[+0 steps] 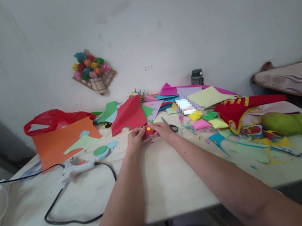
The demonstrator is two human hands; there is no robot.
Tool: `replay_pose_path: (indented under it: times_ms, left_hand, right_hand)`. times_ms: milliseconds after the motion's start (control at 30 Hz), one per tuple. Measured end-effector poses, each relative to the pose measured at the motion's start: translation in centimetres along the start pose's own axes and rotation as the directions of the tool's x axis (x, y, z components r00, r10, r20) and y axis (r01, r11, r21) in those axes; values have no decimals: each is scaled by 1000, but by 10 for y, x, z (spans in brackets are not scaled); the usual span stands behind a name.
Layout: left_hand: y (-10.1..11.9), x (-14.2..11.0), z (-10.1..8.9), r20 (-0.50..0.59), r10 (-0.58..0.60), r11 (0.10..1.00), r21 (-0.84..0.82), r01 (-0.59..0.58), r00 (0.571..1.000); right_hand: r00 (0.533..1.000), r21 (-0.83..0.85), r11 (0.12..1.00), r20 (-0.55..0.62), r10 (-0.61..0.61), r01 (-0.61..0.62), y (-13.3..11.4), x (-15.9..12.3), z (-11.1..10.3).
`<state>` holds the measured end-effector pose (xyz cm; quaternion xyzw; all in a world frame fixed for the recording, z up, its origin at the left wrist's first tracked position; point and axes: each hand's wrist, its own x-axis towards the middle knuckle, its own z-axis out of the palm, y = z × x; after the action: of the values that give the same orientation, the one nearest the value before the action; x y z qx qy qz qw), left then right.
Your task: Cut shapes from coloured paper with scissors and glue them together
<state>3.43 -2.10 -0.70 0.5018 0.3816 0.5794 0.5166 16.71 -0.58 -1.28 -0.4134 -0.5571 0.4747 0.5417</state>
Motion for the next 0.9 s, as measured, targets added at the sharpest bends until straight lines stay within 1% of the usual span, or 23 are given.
replay_pose_path:
  times_ms: [167, 300, 433, 600, 767, 900]
  left_hand:
    - [-1, 0, 0, 9, -3, 1000, 7, 3, 1000]
    - [-2, 0, 1, 17, -15, 1000, 24, 15, 1000]
    - [-2, -1, 2, 18, -22, 999, 27, 21, 1000]
    - [-1, -1, 1, 12, 4, 1000, 31, -5, 1000]
    - [-1, -1, 1, 4, 19, 1000, 20, -19, 1000]
    - [0, -1, 2, 9, 20, 999, 39, -21, 1000]
  right_hand:
    - [1000, 49, 999, 16, 6, -7, 1, 1, 0]
    - [999, 65, 997, -2, 33, -33, 4, 4, 1]
    - [999, 56, 998, -10, 39, -38, 5, 5, 2]
    - [999, 22, 1000, -35, 4, -3, 2, 1, 0]
    - [1000, 8, 1000, 13, 2, -2, 1, 0, 2]
    - [999, 51, 999, 35, 15, -17, 5, 3, 4]
